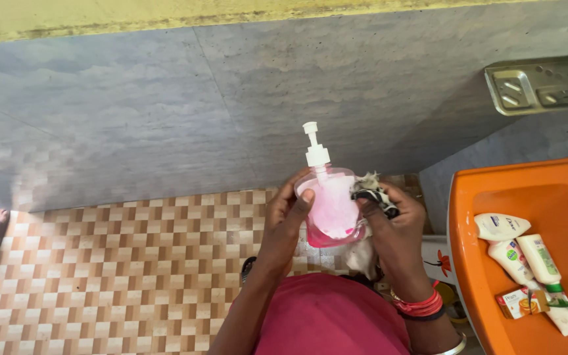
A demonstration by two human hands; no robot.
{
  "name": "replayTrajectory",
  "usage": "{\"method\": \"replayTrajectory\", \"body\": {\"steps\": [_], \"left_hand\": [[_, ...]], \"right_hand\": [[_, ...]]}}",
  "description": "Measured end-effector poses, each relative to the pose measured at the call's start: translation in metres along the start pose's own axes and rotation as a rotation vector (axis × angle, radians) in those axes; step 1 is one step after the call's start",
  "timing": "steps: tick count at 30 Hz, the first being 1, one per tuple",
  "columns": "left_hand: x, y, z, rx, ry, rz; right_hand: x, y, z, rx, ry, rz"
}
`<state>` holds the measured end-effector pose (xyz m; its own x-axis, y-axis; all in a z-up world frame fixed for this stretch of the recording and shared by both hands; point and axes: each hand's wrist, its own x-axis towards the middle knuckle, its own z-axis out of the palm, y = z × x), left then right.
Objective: The person wipes the exterior of a pink pump bottle and a white Dettol pump bottle with a cloth. They place the pink bottle on a window sill and continue wiping the white bottle while moving around the bathroom.
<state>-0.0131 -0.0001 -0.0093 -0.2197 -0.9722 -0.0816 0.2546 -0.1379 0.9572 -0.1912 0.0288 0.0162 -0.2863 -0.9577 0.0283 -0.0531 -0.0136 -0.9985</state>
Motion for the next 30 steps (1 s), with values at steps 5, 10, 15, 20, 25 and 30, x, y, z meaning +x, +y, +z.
{"method": "replayTrajectory", "body": {"steps": [5, 10, 15, 20, 25, 30], "left_hand": [[-0.002, -0.007, 0.004, -0.241, 0.117, -0.153], [0.003, 0.004, 0.002, -0.283, 0.27, 0.009], [0.007, 0.014, 0.003, -0.224, 0.324, 0.116], [0.025, 0.024, 0.009, -0.154, 0.371, 0.141], [0.034, 0.05, 0.025, 0.023, 0.157, 0.125], [0.034, 0.069, 0.031, 0.069, -0.158, 0.125]], "right_hand": [[-0.006, 0.006, 0.005, -0.084, 0.005, -0.055], [-0.019, 0.007, 0.022, -0.203, -0.029, -0.063], [-0.023, -0.018, 0.022, -0.294, -0.04, -0.474], [-0.021, -0.023, 0.021, -0.167, -0.066, -0.197], [0.0, -0.022, 0.012, 0.084, -0.009, 0.041], [0.007, -0.021, -0.006, 0.301, 0.07, 0.031]]}}
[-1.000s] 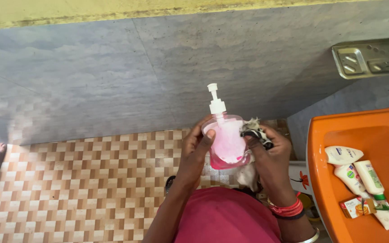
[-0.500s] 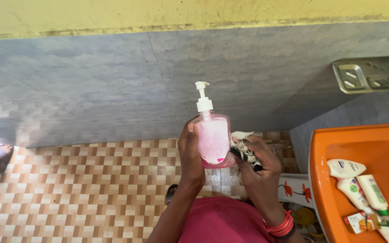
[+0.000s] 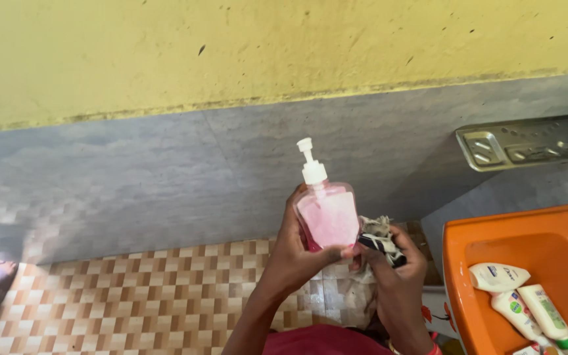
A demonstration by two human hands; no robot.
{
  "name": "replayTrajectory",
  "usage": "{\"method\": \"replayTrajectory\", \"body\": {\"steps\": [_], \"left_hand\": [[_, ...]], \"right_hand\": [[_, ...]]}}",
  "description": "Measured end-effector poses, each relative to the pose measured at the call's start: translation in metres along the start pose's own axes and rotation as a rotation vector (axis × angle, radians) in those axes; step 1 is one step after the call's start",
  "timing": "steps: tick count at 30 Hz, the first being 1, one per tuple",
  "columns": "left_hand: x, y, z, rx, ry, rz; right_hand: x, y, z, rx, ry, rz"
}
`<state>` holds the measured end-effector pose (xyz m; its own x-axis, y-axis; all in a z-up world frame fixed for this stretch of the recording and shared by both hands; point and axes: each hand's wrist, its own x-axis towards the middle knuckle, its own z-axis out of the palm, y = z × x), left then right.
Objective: The person wipes the exterior of a pink pump bottle and a white Dettol pump bottle with a cloth. They place the pink bottle on a window sill and continue wiping the white bottle while moving around the bathroom.
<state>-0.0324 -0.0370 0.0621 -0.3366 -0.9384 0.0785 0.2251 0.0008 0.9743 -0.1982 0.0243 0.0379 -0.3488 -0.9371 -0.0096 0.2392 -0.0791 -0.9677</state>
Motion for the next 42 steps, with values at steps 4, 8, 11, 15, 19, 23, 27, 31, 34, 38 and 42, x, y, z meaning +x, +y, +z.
{"method": "replayTrajectory", "body": {"steps": [4, 8, 11, 15, 19, 23, 27, 31, 34, 38, 42], "left_hand": [[0.006, -0.002, 0.005, 0.057, 0.004, -0.027], [0.011, -0.004, 0.006, 0.08, 0.02, -0.027], [0.019, -0.003, 0.004, 0.032, 0.015, -0.074], [0.026, 0.01, 0.009, 0.066, -0.035, 0.018], [0.03, 0.031, 0.012, 0.441, -0.112, 0.096], [0.036, 0.03, 0.009, 0.426, -0.069, 0.026], [0.031, 0.003, 0.005, 0.143, 0.095, -0.15], [0.023, -0.001, 0.002, 0.149, 0.018, -0.116], [0.013, 0.01, 0.007, 0.308, -0.107, -0.065], [0.005, 0.018, 0.009, 0.298, -0.108, -0.056], [-0.003, 0.012, 0.008, 0.214, -0.058, -0.059]], "right_hand": [[0.0, -0.001, -0.004, 0.069, 0.015, 0.075], [0.002, -0.008, -0.005, 0.045, 0.001, 0.187], [0.005, -0.009, -0.006, 0.013, 0.025, 0.21], [0.011, -0.009, -0.008, 0.13, 0.058, 0.13], [0.019, -0.014, -0.018, 0.077, 0.109, 0.081], [0.026, -0.014, -0.017, 0.021, 0.033, -0.045], [0.018, -0.014, -0.023, 0.026, 0.051, -0.027], [0.009, -0.018, -0.021, -0.016, 0.087, 0.013], [0.003, -0.022, -0.02, 0.044, 0.076, 0.099], [0.001, -0.025, -0.018, 0.031, 0.037, 0.163], [-0.002, -0.025, -0.016, -0.139, -0.035, 0.16]]}}
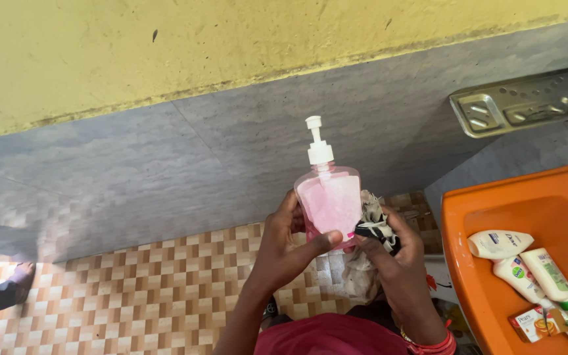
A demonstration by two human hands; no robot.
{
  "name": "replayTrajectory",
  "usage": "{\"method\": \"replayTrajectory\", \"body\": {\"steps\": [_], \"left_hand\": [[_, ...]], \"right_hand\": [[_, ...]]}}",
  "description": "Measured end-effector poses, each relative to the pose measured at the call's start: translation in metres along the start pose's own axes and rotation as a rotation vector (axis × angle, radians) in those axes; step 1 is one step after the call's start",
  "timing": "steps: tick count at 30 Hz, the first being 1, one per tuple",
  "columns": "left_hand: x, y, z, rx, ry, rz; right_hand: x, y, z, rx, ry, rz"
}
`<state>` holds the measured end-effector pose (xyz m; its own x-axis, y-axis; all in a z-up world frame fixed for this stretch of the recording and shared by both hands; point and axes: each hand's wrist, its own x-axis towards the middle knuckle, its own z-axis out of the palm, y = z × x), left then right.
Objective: The person wipes the exterior of a pink pump bottle and a white Dettol pump bottle with a cloth. They place the pink bottle on a window sill and continue wiping the white bottle while moving around the bathroom.
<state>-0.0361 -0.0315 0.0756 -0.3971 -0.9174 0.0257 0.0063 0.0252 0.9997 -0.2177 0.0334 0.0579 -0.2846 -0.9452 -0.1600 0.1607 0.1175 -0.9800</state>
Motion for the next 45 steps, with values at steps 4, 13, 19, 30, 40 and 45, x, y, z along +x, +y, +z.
{"method": "replayTrajectory", "body": {"steps": [4, 13, 19, 30, 40, 45], "left_hand": [[-0.005, -0.012, 0.007, -0.039, 0.074, 0.062], [0.005, -0.05, 0.025, 0.03, 0.302, -0.045], [0.005, -0.042, 0.012, -0.144, 0.111, -0.06], [-0.019, -0.033, 0.019, -0.273, 0.079, -0.051], [-0.024, -0.05, 0.036, -0.304, 0.346, -0.015], [-0.02, -0.062, 0.03, -0.199, 0.347, -0.015]], "right_hand": [[-0.002, 0.002, 0.003, 0.037, -0.001, -0.056], [-0.009, 0.022, 0.001, -0.071, 0.033, -0.104], [-0.005, 0.022, 0.008, 0.107, 0.123, -0.132], [-0.008, 0.025, 0.006, 0.08, 0.111, -0.1], [-0.029, 0.031, 0.016, -0.273, 0.108, -0.378], [-0.027, 0.043, 0.012, -0.177, 0.111, -0.268]]}}
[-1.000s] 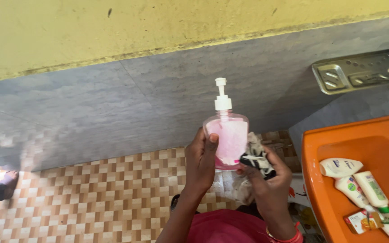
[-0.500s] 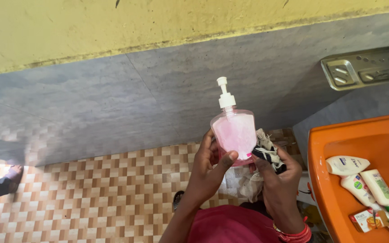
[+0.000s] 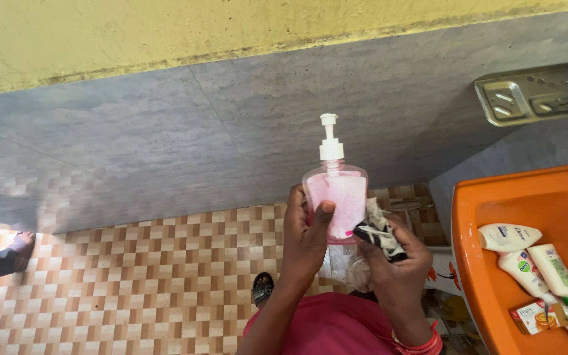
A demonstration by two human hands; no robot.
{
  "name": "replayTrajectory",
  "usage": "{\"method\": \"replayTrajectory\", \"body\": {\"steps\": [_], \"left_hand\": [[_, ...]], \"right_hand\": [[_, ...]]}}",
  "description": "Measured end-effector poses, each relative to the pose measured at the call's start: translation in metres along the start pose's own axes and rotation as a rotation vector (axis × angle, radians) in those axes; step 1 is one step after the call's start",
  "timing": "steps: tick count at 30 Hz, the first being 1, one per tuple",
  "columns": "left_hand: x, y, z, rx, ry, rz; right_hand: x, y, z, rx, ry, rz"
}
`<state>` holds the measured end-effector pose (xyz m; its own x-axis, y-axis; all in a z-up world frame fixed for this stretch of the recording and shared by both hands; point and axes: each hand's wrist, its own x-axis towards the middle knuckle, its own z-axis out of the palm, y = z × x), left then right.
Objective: The person wipes the exterior of a pink pump bottle and a white Dettol pump bottle with a cloth. They place the pink bottle on a window sill and continue wiping the white bottle while moving around the bathroom.
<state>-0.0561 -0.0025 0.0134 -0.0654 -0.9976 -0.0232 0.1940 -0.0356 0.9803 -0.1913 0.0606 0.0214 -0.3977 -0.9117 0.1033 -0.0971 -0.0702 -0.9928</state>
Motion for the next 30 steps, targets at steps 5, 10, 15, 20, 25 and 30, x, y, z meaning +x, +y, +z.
{"method": "replayTrajectory", "body": {"steps": [5, 10, 15, 20, 25, 30], "left_hand": [[-0.004, 0.01, -0.006, -0.109, -0.224, -0.113], [-0.005, 0.027, -0.013, -0.23, -0.317, -0.296], [-0.006, 0.02, -0.015, -0.231, -0.338, -0.256], [-0.009, -0.001, 0.003, -0.075, -0.123, -0.095], [-0.003, -0.014, 0.007, -0.036, 0.022, -0.127], [0.007, -0.027, -0.007, 0.075, 0.013, -0.131]], "right_hand": [[0.006, 0.006, -0.007, 0.144, 0.058, 0.101], [0.008, 0.009, -0.013, 0.331, 0.07, 0.166], [0.005, 0.009, -0.014, 0.318, 0.061, 0.165], [-0.001, 0.002, -0.013, 0.026, 0.033, 0.068], [-0.012, -0.001, -0.012, -0.116, 0.02, -0.094], [-0.012, 0.004, -0.017, 0.044, 0.099, 0.026]]}}
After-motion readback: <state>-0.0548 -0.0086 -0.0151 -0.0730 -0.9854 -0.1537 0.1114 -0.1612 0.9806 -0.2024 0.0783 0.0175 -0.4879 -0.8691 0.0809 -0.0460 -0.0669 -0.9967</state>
